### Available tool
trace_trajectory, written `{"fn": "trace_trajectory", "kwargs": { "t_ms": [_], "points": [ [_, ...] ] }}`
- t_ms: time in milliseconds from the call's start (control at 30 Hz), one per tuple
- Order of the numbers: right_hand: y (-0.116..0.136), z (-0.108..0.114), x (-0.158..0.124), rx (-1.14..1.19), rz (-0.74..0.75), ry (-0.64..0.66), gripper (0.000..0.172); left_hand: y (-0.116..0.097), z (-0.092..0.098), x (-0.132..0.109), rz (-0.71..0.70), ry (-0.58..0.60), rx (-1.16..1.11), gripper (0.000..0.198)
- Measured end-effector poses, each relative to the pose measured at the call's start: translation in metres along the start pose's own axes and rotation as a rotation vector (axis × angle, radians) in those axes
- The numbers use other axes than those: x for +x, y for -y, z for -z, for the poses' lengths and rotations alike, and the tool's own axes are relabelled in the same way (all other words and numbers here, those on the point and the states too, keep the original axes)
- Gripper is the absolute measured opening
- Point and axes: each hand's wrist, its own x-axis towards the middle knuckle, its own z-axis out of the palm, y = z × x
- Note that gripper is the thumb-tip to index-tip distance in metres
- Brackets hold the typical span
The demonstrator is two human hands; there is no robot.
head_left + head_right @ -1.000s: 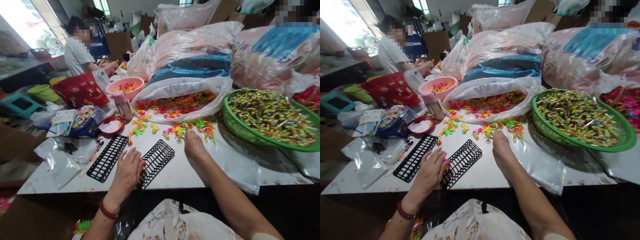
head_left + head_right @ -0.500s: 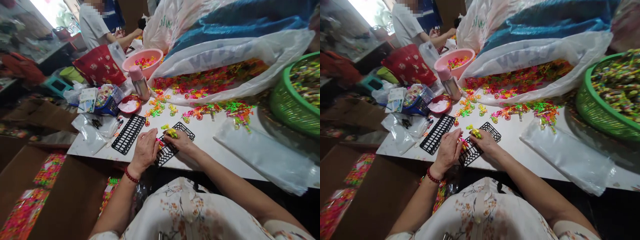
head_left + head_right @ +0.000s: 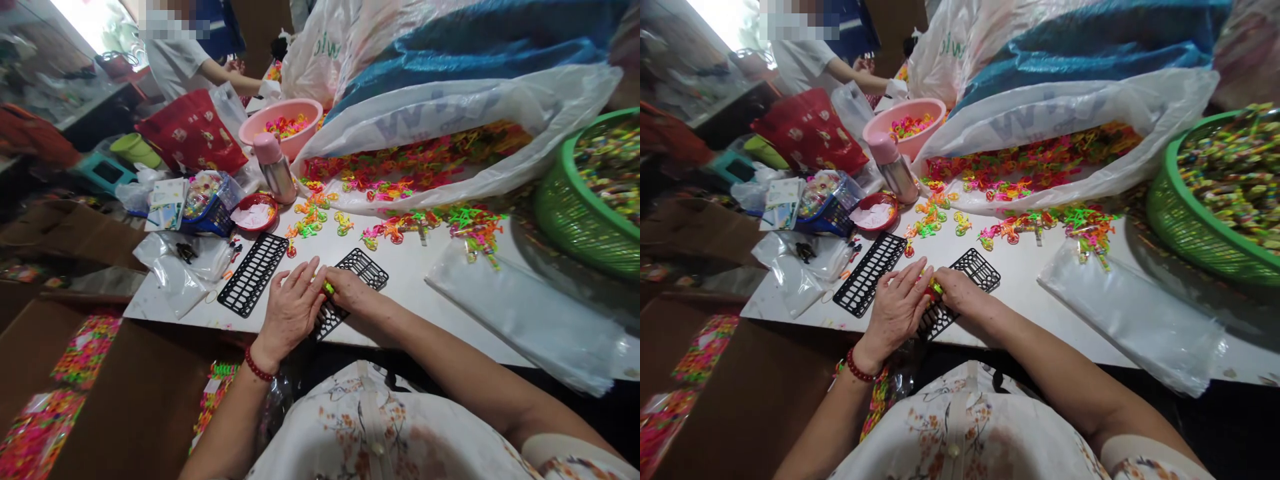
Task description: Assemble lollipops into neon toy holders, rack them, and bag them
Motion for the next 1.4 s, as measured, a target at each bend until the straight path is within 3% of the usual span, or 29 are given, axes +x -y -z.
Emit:
{"fn": "trace_trajectory", "kwargs": {
  "t_ms": [167, 267, 333, 400, 467, 533, 633, 700, 833, 967, 1067, 1233, 1400],
  "points": [
    [0.005, -0.001, 0.004, -0.090, -0.001, 0.080, 0.024, -0.005, 0.004, 0.002, -0.020, 0.006, 0.033, 0.041],
    [0.007, 0.007, 0.000, -0.100, 0.018, 0.059, 0.019, -0.004, 0.002, 0.003, -0.049, -0.054, 0.041, 0.039],
    [0.000, 0.024, -0.008, -0.089, 0.007, -0.017, 0.014, -0.002, -0.001, 0.003, -0.073, -0.096, 0.052, 0.040],
    [-0.014, 0.053, -0.019, -0.149, -0.116, -0.191, 0.010, 0.000, -0.005, 0.003, -0.107, -0.127, 0.063, 0.042],
    [-0.034, 0.089, -0.033, -0.304, -0.335, -0.412, 0.009, 0.002, -0.008, 0.003, -0.132, -0.150, 0.073, 0.043],
    [-0.055, 0.123, -0.047, -0.496, -0.538, -0.542, 0.016, 0.002, -0.010, 0.002, -0.138, -0.168, 0.084, 0.044],
    [-0.078, 0.156, -0.062, -0.663, -0.761, -0.514, 0.017, 0.001, -0.012, 0.002, -0.131, -0.181, 0.100, 0.045],
    [-0.081, 0.161, -0.068, -0.677, -0.797, -0.480, 0.013, 0.001, -0.013, 0.002, -0.133, -0.184, 0.107, 0.044],
    [-0.065, 0.142, -0.077, -0.629, -0.714, -0.518, 0.017, 0.002, -0.014, 0.003, -0.132, -0.157, 0.100, 0.047],
    [-0.038, 0.101, -0.075, -0.278, -0.517, -0.528, 0.020, 0.003, -0.011, 0.002, -0.101, -0.121, 0.052, 0.056],
    [-0.024, 0.069, -0.060, -0.009, -0.404, -0.465, 0.011, 0.002, -0.007, 0.001, -0.062, -0.083, 0.011, 0.060],
    [-0.012, 0.029, -0.026, 0.390, -0.333, -0.426, 0.019, 0.001, -0.005, 0.002, -0.034, -0.037, -0.021, 0.065],
    [-0.002, 0.014, -0.010, 0.340, -0.242, -0.256, 0.014, 0.001, -0.004, 0.001, -0.036, -0.035, -0.032, 0.068]
  ]
}}
